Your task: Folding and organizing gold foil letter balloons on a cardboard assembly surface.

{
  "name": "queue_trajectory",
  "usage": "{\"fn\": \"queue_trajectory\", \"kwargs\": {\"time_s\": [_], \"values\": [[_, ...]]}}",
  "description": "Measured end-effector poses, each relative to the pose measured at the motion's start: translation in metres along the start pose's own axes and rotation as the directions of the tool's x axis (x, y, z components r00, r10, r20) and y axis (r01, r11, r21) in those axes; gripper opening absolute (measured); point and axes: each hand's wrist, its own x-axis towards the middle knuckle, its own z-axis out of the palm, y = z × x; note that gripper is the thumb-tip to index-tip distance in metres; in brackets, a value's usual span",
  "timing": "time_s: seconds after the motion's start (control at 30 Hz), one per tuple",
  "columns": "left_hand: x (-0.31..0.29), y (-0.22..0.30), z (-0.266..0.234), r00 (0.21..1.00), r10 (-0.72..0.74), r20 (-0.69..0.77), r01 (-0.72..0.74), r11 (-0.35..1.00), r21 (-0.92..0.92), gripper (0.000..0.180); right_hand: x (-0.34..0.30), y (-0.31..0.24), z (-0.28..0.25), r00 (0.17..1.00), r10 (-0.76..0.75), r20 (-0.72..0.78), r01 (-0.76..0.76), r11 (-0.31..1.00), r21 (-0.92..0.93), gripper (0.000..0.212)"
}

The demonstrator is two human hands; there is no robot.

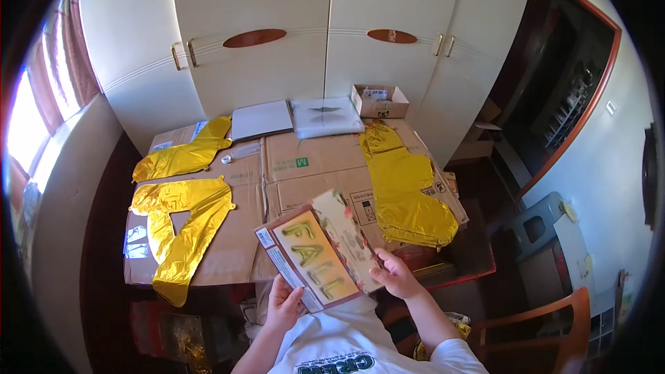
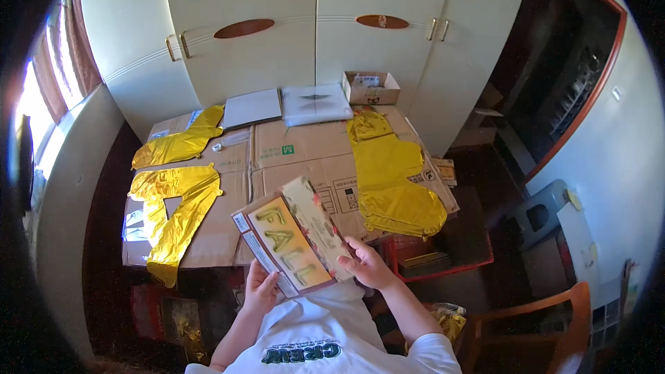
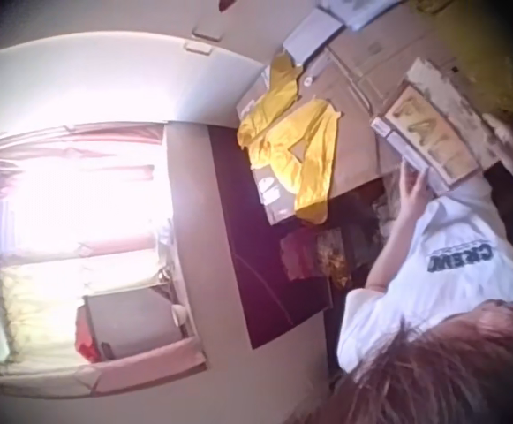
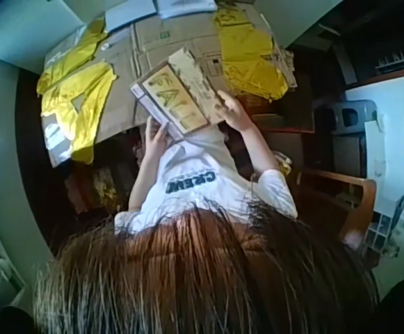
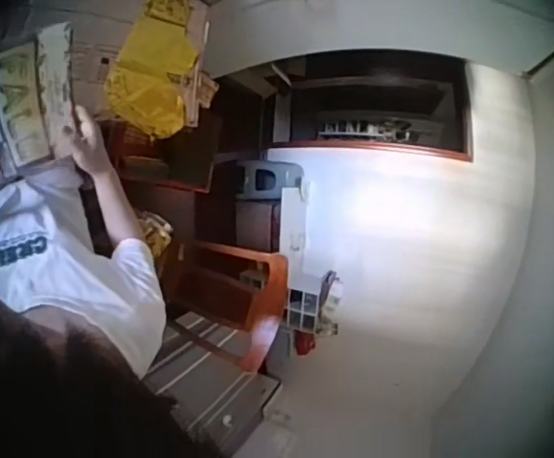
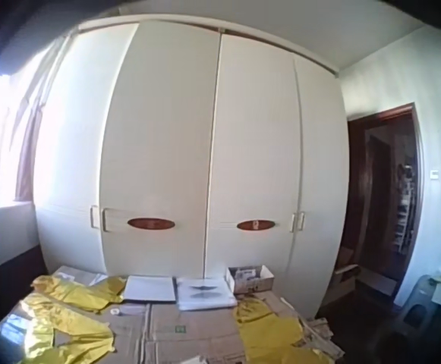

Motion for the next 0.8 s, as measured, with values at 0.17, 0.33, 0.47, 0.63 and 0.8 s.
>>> {"fn": "queue_trajectory", "kwargs": {"time_s": [0.17, 0.33, 0.47, 0.63, 0.8], "values": [[-0.006, -0.036, -0.029, 0.959, -0.184, 0.215, 0.155, 0.977, 0.144, 0.051, -0.042, 0.012, -0.019, 0.98, -0.024, -0.199, -0.071, 0.887, -0.455, 0.021], [0.004, -0.032, -0.017, 0.89, -0.232, 0.394, -0.125, 0.705, 0.698, 0.061, -0.1, -0.029, -0.064, 0.978, -0.123, -0.17, -0.039, 0.688, -0.725, 0.017], [0.014, -0.027, -0.012, 0.839, -0.363, 0.405, -0.228, 0.441, 0.868, 0.047, -0.142, -0.036, -0.119, 0.95, -0.116, -0.289, -0.287, 0.038, -0.957, 0.017], [0.012, -0.039, -0.02, 0.795, -0.386, 0.468, -0.353, 0.332, 0.875, 0.035, -0.143, 0.022, -0.23, 0.895, -0.301, -0.33, -0.349, -0.012, -0.937, 0.018], [-0.005, -0.046, -0.033, 0.818, -0.405, 0.409, -0.276, 0.347, 0.896, 0.035, -0.113, 0.111, -0.305, 0.809, -0.229, -0.542, -0.554, 0.014, -0.832, 0.019]]}}
